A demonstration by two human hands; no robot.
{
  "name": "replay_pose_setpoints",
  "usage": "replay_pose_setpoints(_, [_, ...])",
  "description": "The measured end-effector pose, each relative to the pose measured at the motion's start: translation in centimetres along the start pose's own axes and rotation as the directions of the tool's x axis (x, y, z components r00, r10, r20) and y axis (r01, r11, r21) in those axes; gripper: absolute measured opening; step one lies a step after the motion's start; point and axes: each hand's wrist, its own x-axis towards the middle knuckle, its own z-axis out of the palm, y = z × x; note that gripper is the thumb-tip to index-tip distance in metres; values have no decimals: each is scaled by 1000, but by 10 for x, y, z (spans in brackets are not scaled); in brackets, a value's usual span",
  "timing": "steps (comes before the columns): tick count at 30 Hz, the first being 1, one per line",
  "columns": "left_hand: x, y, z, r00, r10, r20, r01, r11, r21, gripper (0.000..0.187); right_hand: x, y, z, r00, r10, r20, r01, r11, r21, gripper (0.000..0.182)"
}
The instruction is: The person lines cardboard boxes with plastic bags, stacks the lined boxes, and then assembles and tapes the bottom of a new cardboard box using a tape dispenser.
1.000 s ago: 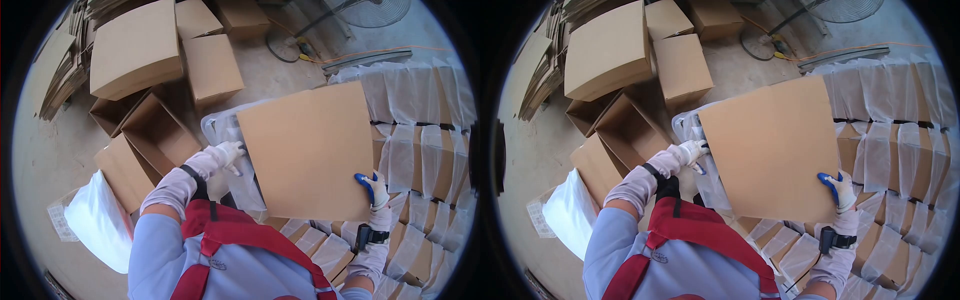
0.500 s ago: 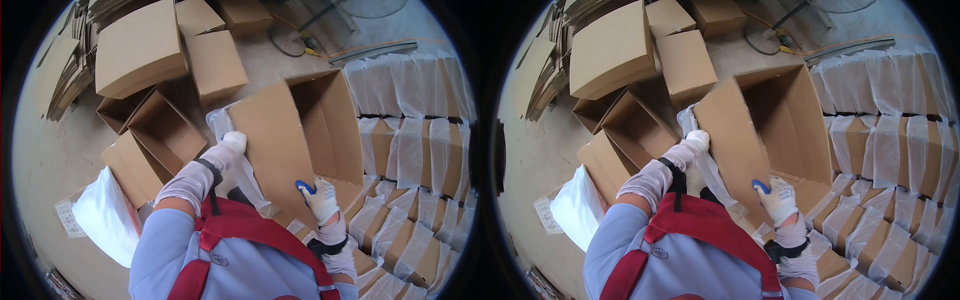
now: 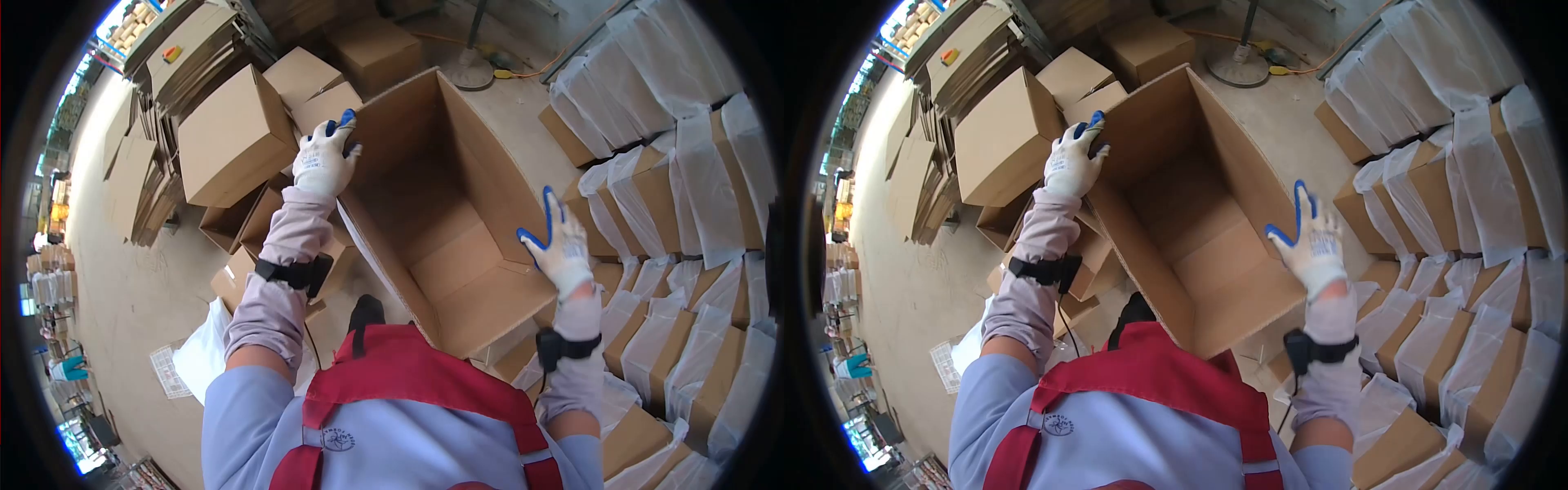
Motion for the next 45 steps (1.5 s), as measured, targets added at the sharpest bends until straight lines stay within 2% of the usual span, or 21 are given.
replay_pose_setpoints(2, [10,12,13,999,25,41,-29,996,88,46,24,46,42,978,108,181,-145,967,208,64])
replay_pose_setpoints(6, [21,20,25,999,20,26,-24,988,154,48,40,40,36,947,58,316,-136,963,231,49])
replay_pose_setpoints(10, [6,-12,35,999,1,-37,4,991,132,47,33,37,55,962,51,267,-122,959,255,47])
replay_pose_setpoints(13, [7,1,25,982,44,-183,-60,995,-82,38,41,47,59,939,82,333,-176,948,264,51])
replay_pose_setpoints(14, [1,10,17,962,5,-272,-75,965,-249,40,46,86,101,995,-83,47,70,970,234,56])
replay_pose_setpoints(15, [-9,-2,44,900,-66,-430,-193,825,-531,42,41,83,79,966,73,247,-160,923,350,58])
replay_pose_setpoints(16, [-33,-9,58,859,-2,-513,-274,844,-461,50,54,142,138,992,-77,105,-6,778,628,58])
replay_pose_setpoints(17, [-68,-6,65,914,-134,-384,-232,603,-763,53,46,134,113,994,-70,83,9,813,582,57])
replay_pose_setpoints(19, [-160,-34,43,949,92,-303,-176,949,-263,59,39,130,95,984,-24,179,-79,836,543,49])
replay_pose_setpoints(21, [-252,-95,56,994,-62,-92,42,979,-201,59,34,136,105,996,-51,74,3,844,537,48])
replay_pose_setpoints(23, [-351,-178,84,871,-488,63,491,858,-148,61,33,108,95,999,-35,31,-5,587,810,46])
replay_pose_setpoints(25, [-436,-257,63,648,-749,136,758,652,-17,64,20,83,74,991,-1,-131,94,699,709,44])
replay_pose_setpoints(28, [-527,-371,46,540,-823,174,732,562,385,63,-17,35,50,941,200,-272,55,705,707,41])
replay_pose_setpoints(31, [-564,-431,15,318,-889,329,750,448,487,62,-59,35,37,904,254,-345,-35,846,532,41])
replay_pose_setpoints(33, [-612,-476,15,94,-925,367,898,237,370,65,-80,35,37,940,190,-283,-112,957,269,44])
replay_pose_setpoints(35, [-685,-515,36,17,-946,323,996,43,73,69,-112,15,33,933,156,-324,-136,987,82,45])
replay_pose_setpoints(36, [-713,-528,46,3,-945,326,997,27,71,69,-129,6,31,940,161,-300,-167,986,7,46])
replay_pose_setpoints(38, [-762,-555,61,305,-903,304,952,275,-137,83,-152,15,35,945,223,-239,-232,973,-9,47])
replay_pose_setpoints(39, [-731,-526,34,243,-939,242,962,202,-182,95,-155,37,41,939,280,-198,-276,960,51,47])
replay_pose_setpoints(41, [-669,-480,-19,123,-865,486,923,280,266,98,-176,36,49,920,380,-93,-372,924,92,46])
replay_pose_setpoints(45, [-658,-465,-15,134,-873,469,817,365,446,82,-213,17,74,838,505,206,-541,817,200,44])
